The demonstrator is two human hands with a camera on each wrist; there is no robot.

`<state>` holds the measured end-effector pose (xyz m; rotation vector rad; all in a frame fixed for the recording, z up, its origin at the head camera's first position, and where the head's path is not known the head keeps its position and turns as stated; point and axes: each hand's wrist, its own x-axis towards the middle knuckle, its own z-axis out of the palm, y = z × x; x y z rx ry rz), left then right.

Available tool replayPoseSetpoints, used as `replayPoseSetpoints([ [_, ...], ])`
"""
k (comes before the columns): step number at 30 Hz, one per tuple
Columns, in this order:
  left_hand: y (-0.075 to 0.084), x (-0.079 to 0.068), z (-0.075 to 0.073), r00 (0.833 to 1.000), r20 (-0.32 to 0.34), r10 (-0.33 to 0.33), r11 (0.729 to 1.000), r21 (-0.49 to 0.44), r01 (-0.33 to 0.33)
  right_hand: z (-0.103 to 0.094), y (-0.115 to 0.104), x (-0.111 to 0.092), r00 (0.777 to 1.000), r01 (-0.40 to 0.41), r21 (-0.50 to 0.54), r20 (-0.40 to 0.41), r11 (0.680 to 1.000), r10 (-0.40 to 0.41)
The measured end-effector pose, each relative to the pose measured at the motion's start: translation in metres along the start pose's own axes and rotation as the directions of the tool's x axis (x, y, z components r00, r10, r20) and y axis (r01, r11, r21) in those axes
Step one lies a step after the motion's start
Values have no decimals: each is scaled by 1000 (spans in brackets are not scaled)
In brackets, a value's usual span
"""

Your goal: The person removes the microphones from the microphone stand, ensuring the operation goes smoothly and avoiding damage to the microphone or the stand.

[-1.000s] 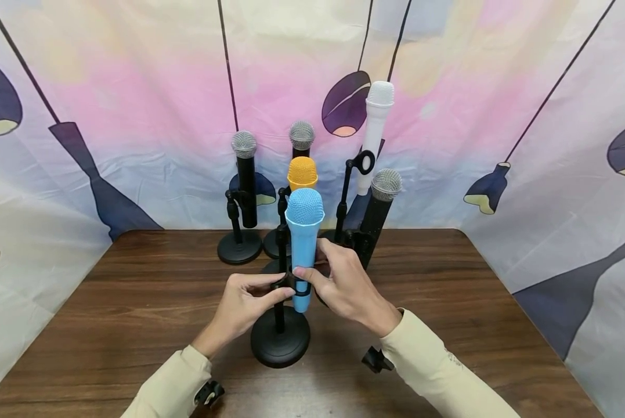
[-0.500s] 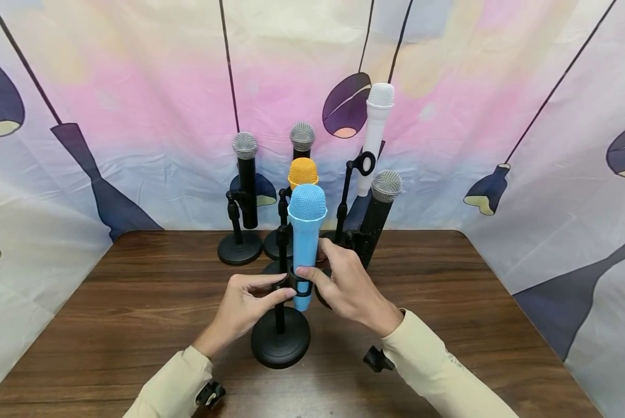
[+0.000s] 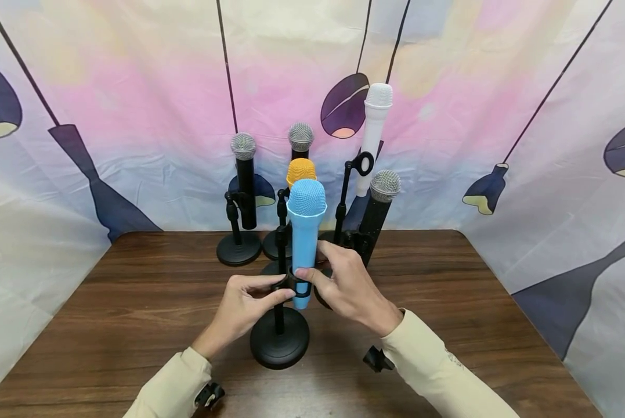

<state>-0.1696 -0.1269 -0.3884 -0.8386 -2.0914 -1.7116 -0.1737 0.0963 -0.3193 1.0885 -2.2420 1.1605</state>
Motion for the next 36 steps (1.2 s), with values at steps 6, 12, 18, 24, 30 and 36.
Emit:
replayPoseSetpoints([
  [6, 0, 1, 0, 1000, 11, 13, 1000, -12, -13, -4, 1, 1, 996, -55, 137, 81, 989, 44],
  [12, -1, 0, -1, 1000, 10, 2, 1000, -16, -2, -1, 2, 1, 996, -65, 137, 74, 989, 55],
  [18, -1, 1, 0, 1000, 22, -17, 1000, -23, 18, -3, 2, 2, 998, -29, 54, 65, 998, 26],
  [24, -1, 1, 1, 1000, 23, -11, 999, -39, 12, -7, 6, 2, 992, -54, 147, 118, 988, 36],
  [30, 0, 2, 0, 1000, 20, -16, 999, -42, 17, -5, 3, 3, 997, -17, 50, 71, 999, 14],
  [36, 0, 1, 0, 1000, 21, -8, 1000, -22, 8, -6, 2, 5, 994, -36, 109, 104, 993, 24],
])
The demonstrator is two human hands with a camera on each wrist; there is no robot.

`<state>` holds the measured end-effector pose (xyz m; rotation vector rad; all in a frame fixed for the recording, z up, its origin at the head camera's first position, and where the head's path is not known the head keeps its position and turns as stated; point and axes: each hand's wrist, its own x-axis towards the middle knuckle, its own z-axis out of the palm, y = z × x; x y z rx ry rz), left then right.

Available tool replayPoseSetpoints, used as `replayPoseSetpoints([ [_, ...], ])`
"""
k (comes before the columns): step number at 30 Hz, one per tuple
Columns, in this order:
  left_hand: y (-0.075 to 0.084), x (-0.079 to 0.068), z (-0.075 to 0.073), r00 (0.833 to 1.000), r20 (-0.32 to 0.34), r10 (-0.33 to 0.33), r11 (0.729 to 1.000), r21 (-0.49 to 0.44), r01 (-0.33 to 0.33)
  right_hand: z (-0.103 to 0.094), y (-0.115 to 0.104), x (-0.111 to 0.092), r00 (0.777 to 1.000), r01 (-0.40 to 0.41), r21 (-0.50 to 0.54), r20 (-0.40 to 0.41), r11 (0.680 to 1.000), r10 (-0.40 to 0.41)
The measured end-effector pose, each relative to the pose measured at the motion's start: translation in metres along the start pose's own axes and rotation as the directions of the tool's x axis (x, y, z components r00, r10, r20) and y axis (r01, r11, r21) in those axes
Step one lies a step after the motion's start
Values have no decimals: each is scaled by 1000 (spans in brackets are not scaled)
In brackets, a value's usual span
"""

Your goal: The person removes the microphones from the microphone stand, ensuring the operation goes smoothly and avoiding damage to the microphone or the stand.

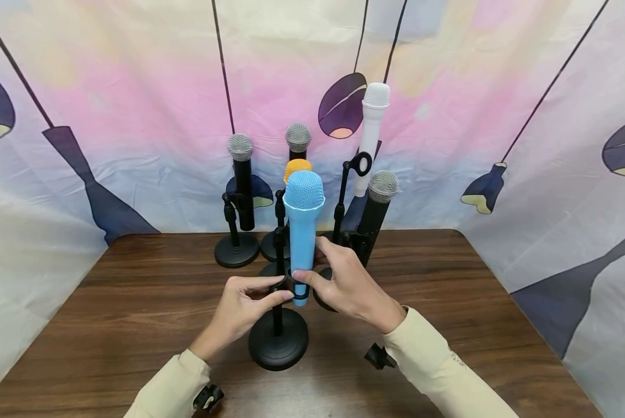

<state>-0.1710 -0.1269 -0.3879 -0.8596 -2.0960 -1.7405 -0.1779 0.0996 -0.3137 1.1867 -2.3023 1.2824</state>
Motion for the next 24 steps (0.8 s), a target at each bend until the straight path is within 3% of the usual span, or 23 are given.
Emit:
replayPoseSetpoints([
  [4, 0, 2, 1, 1000, -1, 21, 1000, 4, -21, 1, 1, -1, 1000, -7, 14, 3, 1000, 7],
  [10, 1, 0, 1, 1000, -7, -13, 1000, -1, 13, 4, -1, -1, 999, 21, -58, -27, 998, -22],
  [18, -1, 0, 0, 1000, 0, 7, 1000, -10, -7, -2, 1, -1, 1000, 4, -9, 19, 1000, -4],
  [24, -1, -1, 0, 1000, -4, -5, 1000, 3, 5, -1, -1, -1, 1000, 14, -59, -15, 998, -15],
])
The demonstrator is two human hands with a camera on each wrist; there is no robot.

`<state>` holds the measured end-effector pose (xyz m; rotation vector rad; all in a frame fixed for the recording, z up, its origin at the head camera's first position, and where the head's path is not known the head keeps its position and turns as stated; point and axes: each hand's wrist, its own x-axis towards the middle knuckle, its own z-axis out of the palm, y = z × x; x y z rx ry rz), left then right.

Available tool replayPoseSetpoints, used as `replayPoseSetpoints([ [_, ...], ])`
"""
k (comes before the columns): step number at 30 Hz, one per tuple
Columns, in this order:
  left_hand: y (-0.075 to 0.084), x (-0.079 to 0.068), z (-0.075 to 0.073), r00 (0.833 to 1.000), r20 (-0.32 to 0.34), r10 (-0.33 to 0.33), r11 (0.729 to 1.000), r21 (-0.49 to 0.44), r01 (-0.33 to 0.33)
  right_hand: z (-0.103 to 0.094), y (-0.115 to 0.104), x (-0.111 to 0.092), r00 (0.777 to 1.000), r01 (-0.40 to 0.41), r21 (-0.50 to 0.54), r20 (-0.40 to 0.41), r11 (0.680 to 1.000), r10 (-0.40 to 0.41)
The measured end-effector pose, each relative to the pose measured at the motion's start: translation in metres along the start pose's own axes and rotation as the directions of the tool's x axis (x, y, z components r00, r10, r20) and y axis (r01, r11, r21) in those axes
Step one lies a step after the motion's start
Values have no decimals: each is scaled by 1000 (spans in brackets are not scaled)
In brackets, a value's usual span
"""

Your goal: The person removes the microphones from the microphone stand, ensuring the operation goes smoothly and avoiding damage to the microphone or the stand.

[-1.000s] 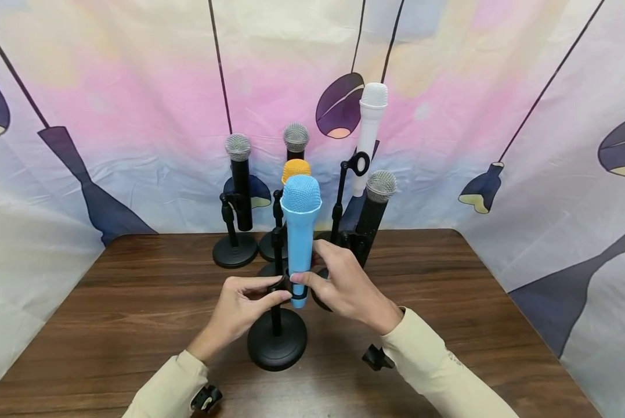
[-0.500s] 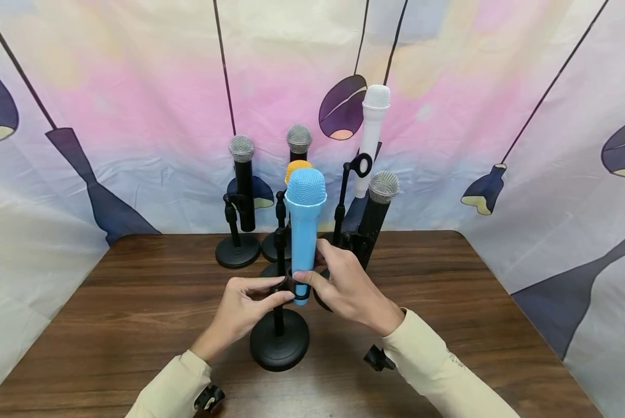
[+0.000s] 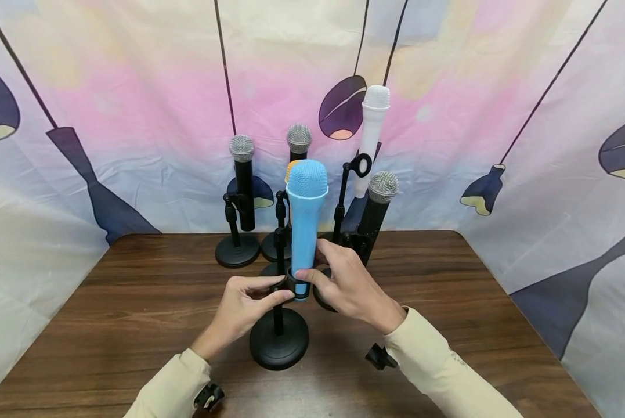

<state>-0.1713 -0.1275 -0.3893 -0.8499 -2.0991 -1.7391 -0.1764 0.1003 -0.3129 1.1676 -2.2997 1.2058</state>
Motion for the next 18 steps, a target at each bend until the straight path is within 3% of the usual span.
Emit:
replayPoseSetpoints([
  [10, 2, -1, 0, 1000, -10, -20, 999, 25, 20, -2, -3, 1, 1000, -18, -42, 13, 999, 19],
  [18, 1, -1, 0, 1000, -10, -6, 1000, 19, 6, -6, -2, 4, 997, -13, 75, 75, 997, 7],
])
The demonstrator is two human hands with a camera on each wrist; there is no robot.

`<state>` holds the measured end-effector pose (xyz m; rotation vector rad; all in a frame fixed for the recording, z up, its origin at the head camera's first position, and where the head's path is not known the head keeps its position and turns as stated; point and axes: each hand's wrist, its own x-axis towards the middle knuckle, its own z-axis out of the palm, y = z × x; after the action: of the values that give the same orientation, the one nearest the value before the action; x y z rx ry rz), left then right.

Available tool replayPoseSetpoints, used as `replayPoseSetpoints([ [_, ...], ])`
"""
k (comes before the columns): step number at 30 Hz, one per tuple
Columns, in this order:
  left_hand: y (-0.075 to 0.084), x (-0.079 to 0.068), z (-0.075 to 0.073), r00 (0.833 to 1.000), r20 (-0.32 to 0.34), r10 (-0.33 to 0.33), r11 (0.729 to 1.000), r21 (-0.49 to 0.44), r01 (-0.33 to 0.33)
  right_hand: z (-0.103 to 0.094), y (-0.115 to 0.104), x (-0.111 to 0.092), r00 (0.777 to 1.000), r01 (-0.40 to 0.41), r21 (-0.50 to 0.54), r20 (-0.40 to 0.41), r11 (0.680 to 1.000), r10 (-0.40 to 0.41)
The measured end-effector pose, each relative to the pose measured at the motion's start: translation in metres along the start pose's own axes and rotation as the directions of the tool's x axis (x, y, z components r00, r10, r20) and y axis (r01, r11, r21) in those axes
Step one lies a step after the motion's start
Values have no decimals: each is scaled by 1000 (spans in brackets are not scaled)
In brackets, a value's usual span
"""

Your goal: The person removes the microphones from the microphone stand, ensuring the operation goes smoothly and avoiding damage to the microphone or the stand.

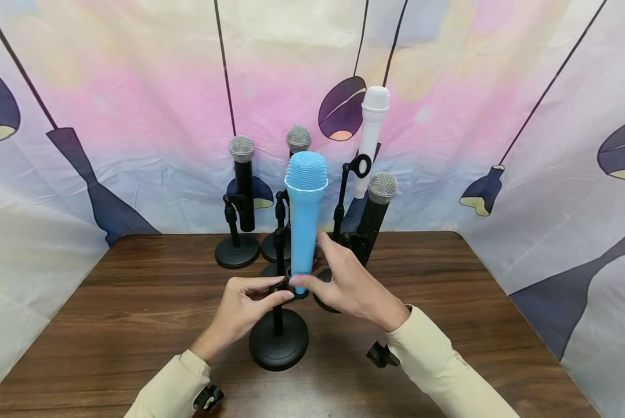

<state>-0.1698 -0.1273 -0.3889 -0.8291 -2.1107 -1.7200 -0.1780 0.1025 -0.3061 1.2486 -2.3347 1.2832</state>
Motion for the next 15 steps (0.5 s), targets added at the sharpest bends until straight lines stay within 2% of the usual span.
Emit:
replayPoseSetpoints([
  [7, -2, 1, 1, 1000, 4, 25, 1000, -9, -25, 3, 0, 0, 999, -5, -40, -40, 999, 4],
  [15, 1, -1, 0, 1000, -19, 7, 1000, 19, -7, 0, -3, 1, 999, -33, -36, -25, 999, 32],
])
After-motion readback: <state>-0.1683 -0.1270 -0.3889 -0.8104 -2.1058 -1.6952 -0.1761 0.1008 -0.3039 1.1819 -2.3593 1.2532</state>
